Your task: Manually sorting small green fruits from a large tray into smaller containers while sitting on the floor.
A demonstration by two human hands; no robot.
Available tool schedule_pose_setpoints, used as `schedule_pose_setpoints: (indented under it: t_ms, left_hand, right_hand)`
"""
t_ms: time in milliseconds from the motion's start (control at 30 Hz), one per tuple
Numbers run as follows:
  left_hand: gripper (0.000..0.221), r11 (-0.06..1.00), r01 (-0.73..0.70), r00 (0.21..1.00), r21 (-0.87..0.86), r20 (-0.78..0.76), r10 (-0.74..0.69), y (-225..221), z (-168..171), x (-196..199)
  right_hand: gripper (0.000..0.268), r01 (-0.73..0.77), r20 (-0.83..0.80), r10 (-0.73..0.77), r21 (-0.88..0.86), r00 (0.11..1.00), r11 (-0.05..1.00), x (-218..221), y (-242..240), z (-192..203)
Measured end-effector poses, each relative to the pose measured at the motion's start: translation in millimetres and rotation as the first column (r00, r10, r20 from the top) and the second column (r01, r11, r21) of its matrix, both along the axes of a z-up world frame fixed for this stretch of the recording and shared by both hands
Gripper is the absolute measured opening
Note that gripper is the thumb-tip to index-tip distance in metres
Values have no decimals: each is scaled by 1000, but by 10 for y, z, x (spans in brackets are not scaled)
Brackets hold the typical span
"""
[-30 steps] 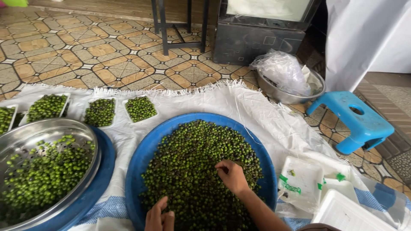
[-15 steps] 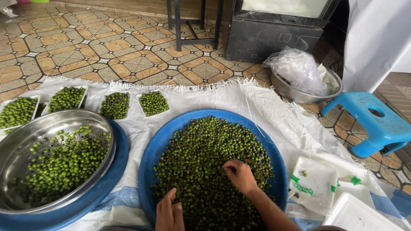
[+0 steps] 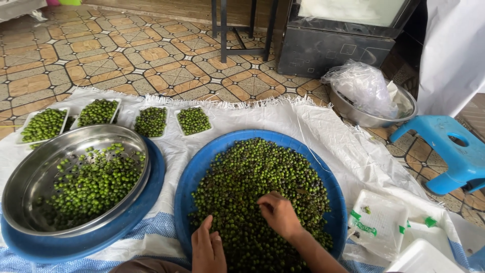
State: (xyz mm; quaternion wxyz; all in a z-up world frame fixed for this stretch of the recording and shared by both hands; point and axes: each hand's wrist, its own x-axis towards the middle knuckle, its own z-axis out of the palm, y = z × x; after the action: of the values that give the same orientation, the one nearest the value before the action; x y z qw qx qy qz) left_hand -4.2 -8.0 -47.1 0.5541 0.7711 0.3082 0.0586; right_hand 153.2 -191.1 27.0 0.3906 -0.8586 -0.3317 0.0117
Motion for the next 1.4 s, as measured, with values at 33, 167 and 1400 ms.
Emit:
schedule_pose_setpoints:
  t_ms: [33, 167, 1400]
  left_hand:
    - [59, 999, -24, 1000, -35, -7, 23, -18, 31, -10]
    - [55, 996, -65, 996, -60, -69, 61, -51, 252, -14]
    - [57, 983, -30, 998, 183, 64, 19, -50, -413, 44]
  right_hand:
    - [16, -69, 60, 68, 23, 996, 997, -56, 46, 17]
    - [25, -301, 64, 310, -122, 948, 946, -425, 323, 283]
    - [25, 41, 183, -19, -114, 983, 993, 293, -77, -136]
